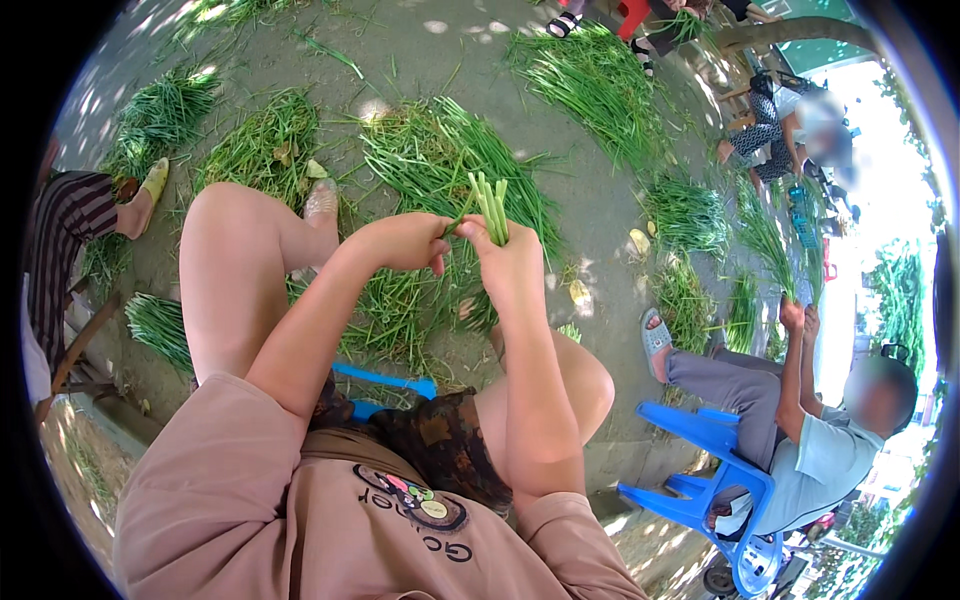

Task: The person sorts and cleans bundles of green onions by hand while sitting outdoors, stripping away outer layers and grouping them into smaller bundles.

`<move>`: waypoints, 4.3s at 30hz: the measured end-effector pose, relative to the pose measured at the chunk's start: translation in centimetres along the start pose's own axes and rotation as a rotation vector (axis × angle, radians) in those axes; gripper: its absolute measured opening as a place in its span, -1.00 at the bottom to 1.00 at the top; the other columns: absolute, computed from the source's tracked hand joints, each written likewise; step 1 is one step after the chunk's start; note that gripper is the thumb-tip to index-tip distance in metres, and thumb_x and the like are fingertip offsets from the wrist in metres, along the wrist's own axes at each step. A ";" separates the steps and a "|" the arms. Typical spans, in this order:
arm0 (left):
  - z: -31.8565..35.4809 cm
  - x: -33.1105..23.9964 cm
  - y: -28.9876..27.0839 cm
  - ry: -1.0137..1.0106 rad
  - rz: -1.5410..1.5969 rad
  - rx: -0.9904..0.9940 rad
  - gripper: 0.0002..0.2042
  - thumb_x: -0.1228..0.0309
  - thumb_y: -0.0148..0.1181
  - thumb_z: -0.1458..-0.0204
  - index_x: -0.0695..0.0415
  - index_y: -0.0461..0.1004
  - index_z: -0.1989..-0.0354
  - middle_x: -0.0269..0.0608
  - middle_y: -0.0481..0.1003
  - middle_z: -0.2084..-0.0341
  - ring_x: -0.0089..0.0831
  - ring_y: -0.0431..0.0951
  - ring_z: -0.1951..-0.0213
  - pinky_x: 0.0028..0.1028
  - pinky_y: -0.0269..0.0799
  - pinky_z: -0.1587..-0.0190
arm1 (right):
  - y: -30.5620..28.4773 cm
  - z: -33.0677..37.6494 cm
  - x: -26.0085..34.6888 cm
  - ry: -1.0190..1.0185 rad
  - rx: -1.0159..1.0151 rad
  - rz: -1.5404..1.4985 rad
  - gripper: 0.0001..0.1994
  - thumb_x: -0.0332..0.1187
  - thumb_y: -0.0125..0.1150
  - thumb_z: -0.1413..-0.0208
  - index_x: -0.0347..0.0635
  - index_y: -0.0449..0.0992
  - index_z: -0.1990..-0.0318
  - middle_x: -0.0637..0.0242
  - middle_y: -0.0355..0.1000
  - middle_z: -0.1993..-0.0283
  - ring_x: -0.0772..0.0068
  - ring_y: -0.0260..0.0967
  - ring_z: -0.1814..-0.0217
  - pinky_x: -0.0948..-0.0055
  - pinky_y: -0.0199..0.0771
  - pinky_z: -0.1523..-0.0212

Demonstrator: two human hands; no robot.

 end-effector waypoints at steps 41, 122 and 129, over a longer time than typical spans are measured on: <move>-19.4 31.5 2.7 -0.885 0.878 -0.412 -0.47 0.08 0.21 -0.05 0.06 0.27 -0.13 -0.13 0.42 0.07 -0.33 0.43 0.14 -0.30 0.41 0.12 | 4.6 -3.0 -0.6 0.491 0.070 -0.127 -0.69 -0.22 0.33 -0.05 -0.34 0.53 0.48 0.35 0.37 0.70 0.54 0.24 0.73 0.52 0.22 0.66; 1.3 -3.1 0.0 0.041 0.489 0.075 -0.94 0.56 0.06 -0.08 0.22 0.46 0.34 -0.30 0.55 0.39 -0.62 0.51 0.33 -0.54 0.44 0.26 | -0.6 -0.8 -1.2 0.111 -0.015 -0.726 -0.84 -0.55 0.39 0.09 -0.33 0.57 0.31 0.26 0.51 0.45 0.46 0.45 0.48 0.46 0.43 0.56; 2.7 -0.8 -2.3 -0.050 0.418 0.227 -0.61 0.53 0.03 -0.13 0.17 0.37 -0.16 -0.29 0.57 0.19 -0.60 0.50 0.18 -0.53 0.42 0.07 | -0.5 -0.3 -0.3 0.069 -0.058 -0.772 -0.82 -0.55 0.39 0.09 -0.37 0.48 0.35 0.21 0.48 0.47 0.44 0.43 0.54 0.49 0.47 0.56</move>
Point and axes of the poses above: each hand's wrist, its own z-axis away from the middle knuckle, its own y-axis out of the palm, x = y × z, the point moved 4 cm from there along -z, towards the middle knuckle
